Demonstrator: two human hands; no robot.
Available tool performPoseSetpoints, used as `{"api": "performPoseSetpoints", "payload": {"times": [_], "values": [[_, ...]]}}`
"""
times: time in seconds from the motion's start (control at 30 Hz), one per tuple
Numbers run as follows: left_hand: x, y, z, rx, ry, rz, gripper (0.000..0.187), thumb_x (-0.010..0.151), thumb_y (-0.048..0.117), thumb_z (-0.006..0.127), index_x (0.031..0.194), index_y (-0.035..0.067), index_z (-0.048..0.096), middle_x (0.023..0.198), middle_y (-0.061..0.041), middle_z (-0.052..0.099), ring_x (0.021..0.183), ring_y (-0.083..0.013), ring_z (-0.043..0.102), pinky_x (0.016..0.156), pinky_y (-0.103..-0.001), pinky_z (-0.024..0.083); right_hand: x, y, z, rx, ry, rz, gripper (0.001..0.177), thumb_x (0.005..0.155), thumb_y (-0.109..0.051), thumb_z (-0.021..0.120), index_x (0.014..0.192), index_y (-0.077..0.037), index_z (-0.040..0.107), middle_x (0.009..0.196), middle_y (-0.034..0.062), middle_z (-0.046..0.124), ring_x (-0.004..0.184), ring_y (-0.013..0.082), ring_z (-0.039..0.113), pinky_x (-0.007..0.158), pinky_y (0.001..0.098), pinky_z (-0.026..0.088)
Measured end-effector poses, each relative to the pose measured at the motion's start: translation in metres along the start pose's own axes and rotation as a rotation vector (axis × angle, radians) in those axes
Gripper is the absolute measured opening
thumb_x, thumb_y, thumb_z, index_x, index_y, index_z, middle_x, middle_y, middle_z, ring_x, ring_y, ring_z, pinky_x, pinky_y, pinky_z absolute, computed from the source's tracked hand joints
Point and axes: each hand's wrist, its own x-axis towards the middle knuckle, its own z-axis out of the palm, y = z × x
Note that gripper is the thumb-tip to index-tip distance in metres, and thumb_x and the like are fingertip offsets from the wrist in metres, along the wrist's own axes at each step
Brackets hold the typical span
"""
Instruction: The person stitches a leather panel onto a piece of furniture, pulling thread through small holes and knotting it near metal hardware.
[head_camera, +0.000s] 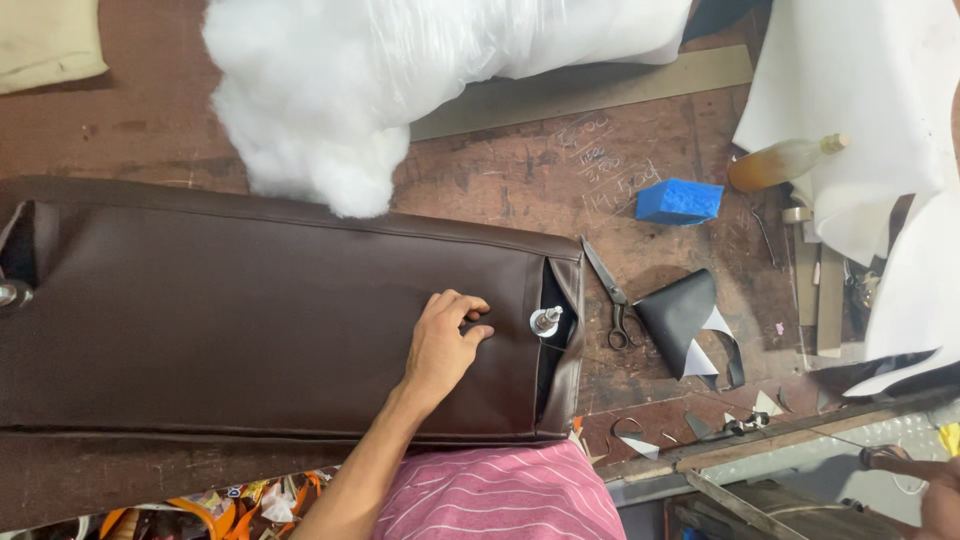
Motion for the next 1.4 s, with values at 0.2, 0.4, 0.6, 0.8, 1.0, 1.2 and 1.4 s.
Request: {"api": "performPoseSetpoints", "payload": {"times": [0.2, 0.4, 0.6, 0.8, 1.0, 1.2, 1.4], "values": [[-0.003, 0.011, 0.001, 0.036, 0.017, 0.05, 0.026, 0.077, 0.009, 0.081, 0.102, 0.008, 0.074, 0.096, -0.005, 0.067, 0.096, -0.025, 0.062, 0.084, -0.038, 0.051, -0.014, -0.007, -0.024, -0.045, -0.069, 0.065, 0.011, 0.11, 0.0, 0.047, 0.11, -0.004, 0.058, 0.079, -0.0006, 0.05, 0.065, 0.0066, 0.042, 0.062, 0.0202, 0.032], [-0.019, 0.038, 0.024, 0.24, 0.069, 0.205, 0.028, 0.075, 0.018, 0.082, 0.099, 0.007, 0.071, 0.097, -0.009, 0.064, 0.093, -0.0296, 0.06, 0.08, -0.044, 0.048, 0.017, 0.027, -0.042, -0.387, 0.234, 0.083, 0.007, 0.119, -0.009, 0.057, 0.117, -0.003, 0.06, 0.086, -0.0004, 0.054, 0.065, 0.0061, 0.039, 0.062, 0.0213, 0.032], [-0.051, 0.065, 0.081, 0.301, 0.156, 0.156, 0.02, 0.085, 0.027, 0.08, 0.097, 0.011, 0.075, 0.087, -0.004, 0.061, 0.085, -0.026, 0.06, 0.076, -0.042, 0.046, 0.072, 0.049, -0.055, -0.466, 0.153, 0.258, 0.017, 0.122, -0.018, 0.059, 0.111, -0.006, 0.058, 0.085, -0.0022, 0.051, 0.065, 0.0056, 0.039, 0.059, 0.0212, 0.031], [-0.055, 0.08, 0.119, 0.377, 0.346, 0.016, 0.019, 0.08, 0.029, 0.081, 0.088, 0.011, 0.077, 0.082, -0.003, 0.058, 0.082, -0.0247, 0.055, 0.071, -0.044, 0.041, 0.108, 0.051, -0.058, -0.457, 0.052, 0.417, 0.015, 0.119, -0.016, 0.058, 0.106, -0.007, 0.057, 0.084, -0.0042, 0.048, 0.067, 0.0043, 0.038, 0.061, 0.0196, 0.031], [-0.053, 0.084, 0.139, 0.311, 0.541, -0.167, 0.014, 0.084, 0.016, 0.076, 0.077, 0.009, 0.066, 0.086, -0.005, 0.057, 0.087, -0.0278, 0.055, 0.075, -0.045, 0.043, 0.148, 0.061, -0.054, -0.391, -0.12, 0.659, 0.018, 0.119, -0.016, 0.056, 0.104, -0.008, 0.056, 0.078, -0.0055, 0.045, 0.066, 0.0044, 0.038, 0.06, 0.021, 0.032], [-0.059, 0.083, 0.156, 0.298, 0.651, -0.244, 0.013, 0.084, 0.011, 0.074, 0.08, 0.006, 0.062, 0.088, -0.009, 0.055, 0.088, -0.0307, 0.054, 0.077, -0.047, 0.043, 0.171, 0.081, -0.051, -0.525, -0.163, 0.773, 0.02, 0.117, -0.021, 0.055, 0.105, -0.006, 0.059, 0.082, -0.0048, 0.046, 0.062, 0.0039, 0.038, 0.056, 0.0208, 0.031], [-0.056, 0.08, 0.168, 0.302, 0.719, -0.271, 0.015, 0.087, 0.01, 0.073, 0.08, 0.004, 0.061, 0.091, -0.01, 0.055, 0.09, -0.0301, 0.054, 0.08, -0.047, 0.043, 0.184, 0.099, -0.054, -0.52, -0.215, 0.882, 0.021, 0.117, -0.022, 0.055, 0.107, -0.005, 0.06, 0.079, -0.0044, 0.047, 0.055, 0.0042, 0.036, 0.049, 0.0217, 0.03]]}}
